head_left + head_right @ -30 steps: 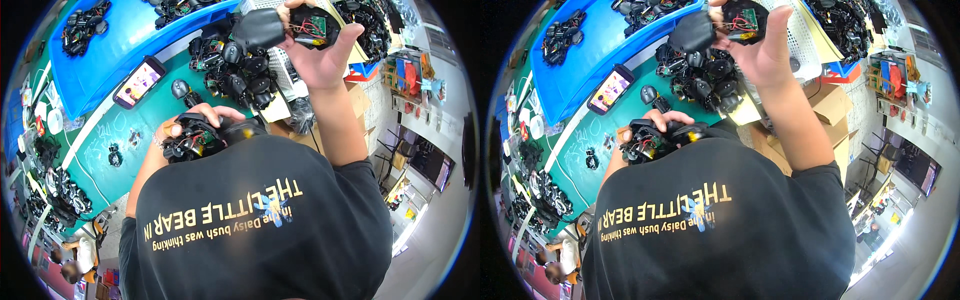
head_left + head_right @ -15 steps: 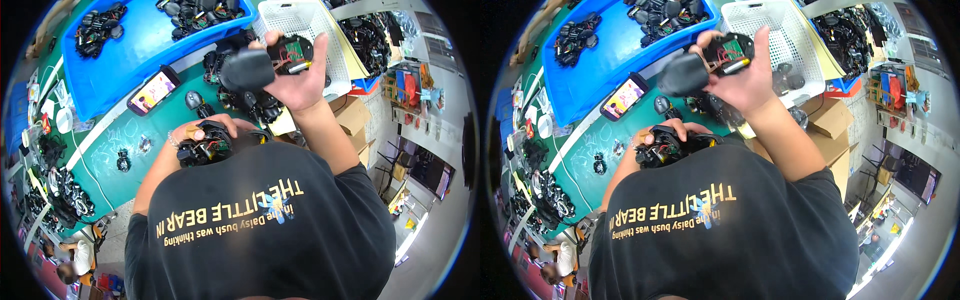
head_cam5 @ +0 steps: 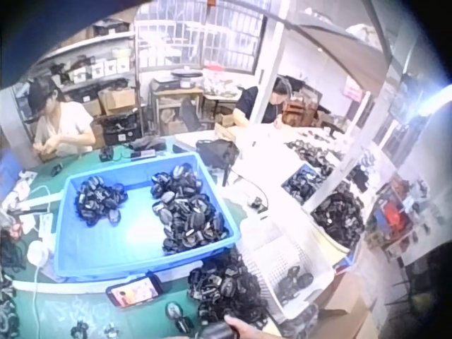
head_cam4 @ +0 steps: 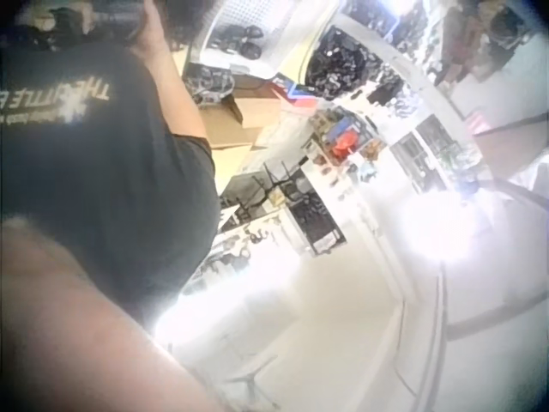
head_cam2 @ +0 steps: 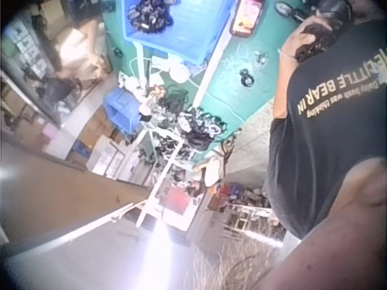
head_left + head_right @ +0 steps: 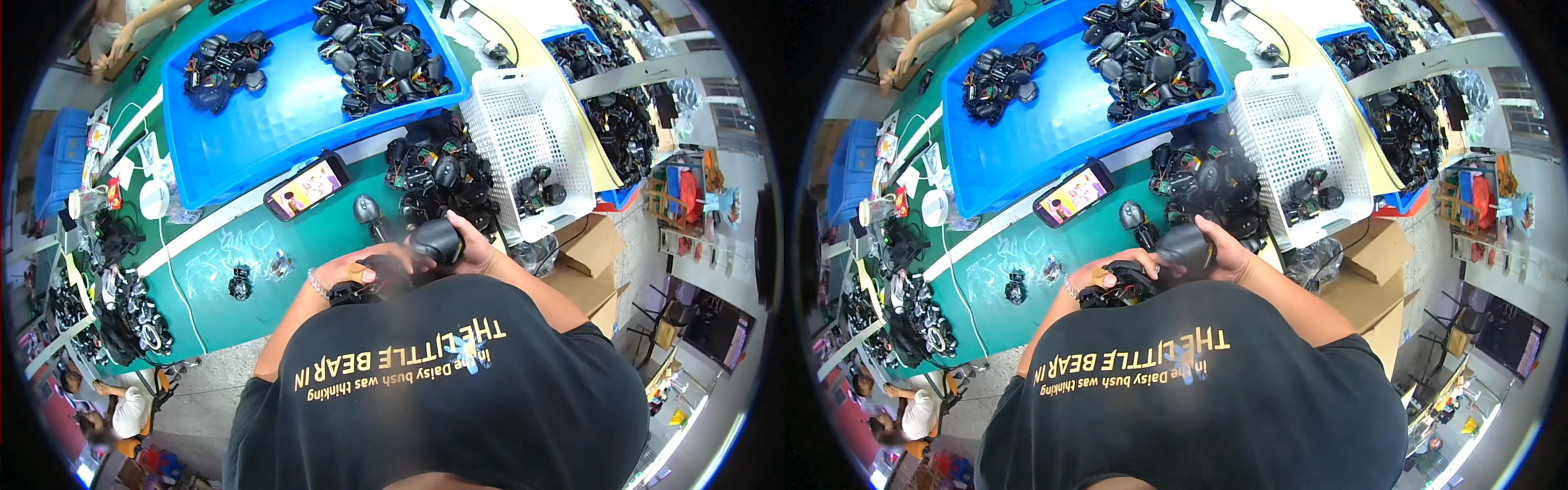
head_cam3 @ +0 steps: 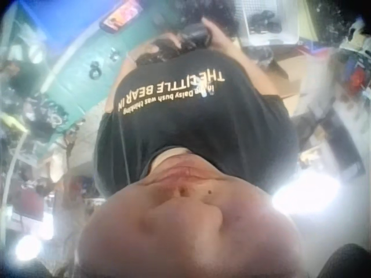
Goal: The person assembles small electronic devices by inserting batteries into black plastic casings and connecting internal wires. They handle the components one by one, placing finished units into a white basket and retrieving new parts from a blue bin on the workbench.
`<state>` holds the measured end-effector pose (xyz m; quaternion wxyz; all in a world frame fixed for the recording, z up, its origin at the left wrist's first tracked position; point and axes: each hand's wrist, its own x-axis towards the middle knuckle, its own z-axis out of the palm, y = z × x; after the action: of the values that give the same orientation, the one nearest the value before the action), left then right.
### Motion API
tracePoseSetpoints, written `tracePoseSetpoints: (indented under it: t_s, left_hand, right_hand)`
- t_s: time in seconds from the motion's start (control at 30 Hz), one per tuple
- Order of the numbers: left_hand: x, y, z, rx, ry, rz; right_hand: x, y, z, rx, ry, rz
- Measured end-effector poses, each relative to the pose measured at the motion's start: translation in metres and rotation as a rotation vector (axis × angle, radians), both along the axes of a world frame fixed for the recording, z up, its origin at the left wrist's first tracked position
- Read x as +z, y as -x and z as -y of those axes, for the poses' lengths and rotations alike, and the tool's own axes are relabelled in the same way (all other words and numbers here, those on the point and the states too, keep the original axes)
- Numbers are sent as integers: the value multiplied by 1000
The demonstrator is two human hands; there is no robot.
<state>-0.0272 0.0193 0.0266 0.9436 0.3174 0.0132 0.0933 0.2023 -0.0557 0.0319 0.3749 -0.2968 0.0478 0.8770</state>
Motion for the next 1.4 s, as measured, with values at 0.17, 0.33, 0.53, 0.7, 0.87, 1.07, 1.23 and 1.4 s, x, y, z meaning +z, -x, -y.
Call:
tracePoseSetpoints:
  t_s: [0.17,0.33,0.53,0.7,0.87,1.07,1.23,1.4]
  left_hand:
    - [-5,3,5,143,2,-18]
    - [-5,18,12,220,146,-46]
    - [-10,20,35,426,300,-7]
    - [-13,25,55,553,448,9]
    - [-18,36,69,580,550,1]
    - [-21,54,90,572,559,-28]
    - [-18,66,101,607,604,-64]
    - [-18,74,106,627,692,-18]
  right_hand:
    - [-2,17,-6,-1,-16,141]
    - [-15,0,-5,49,-291,557]
    - [2,-78,4,62,-562,1258]
    - [-12,-74,49,551,-682,1264]
    - [-59,-40,94,720,-843,1365]
    - [-75,-13,82,927,-1042,1502]
    - [-70,11,73,1174,-1053,1654]
    - [-82,9,87,768,-1221,1738]
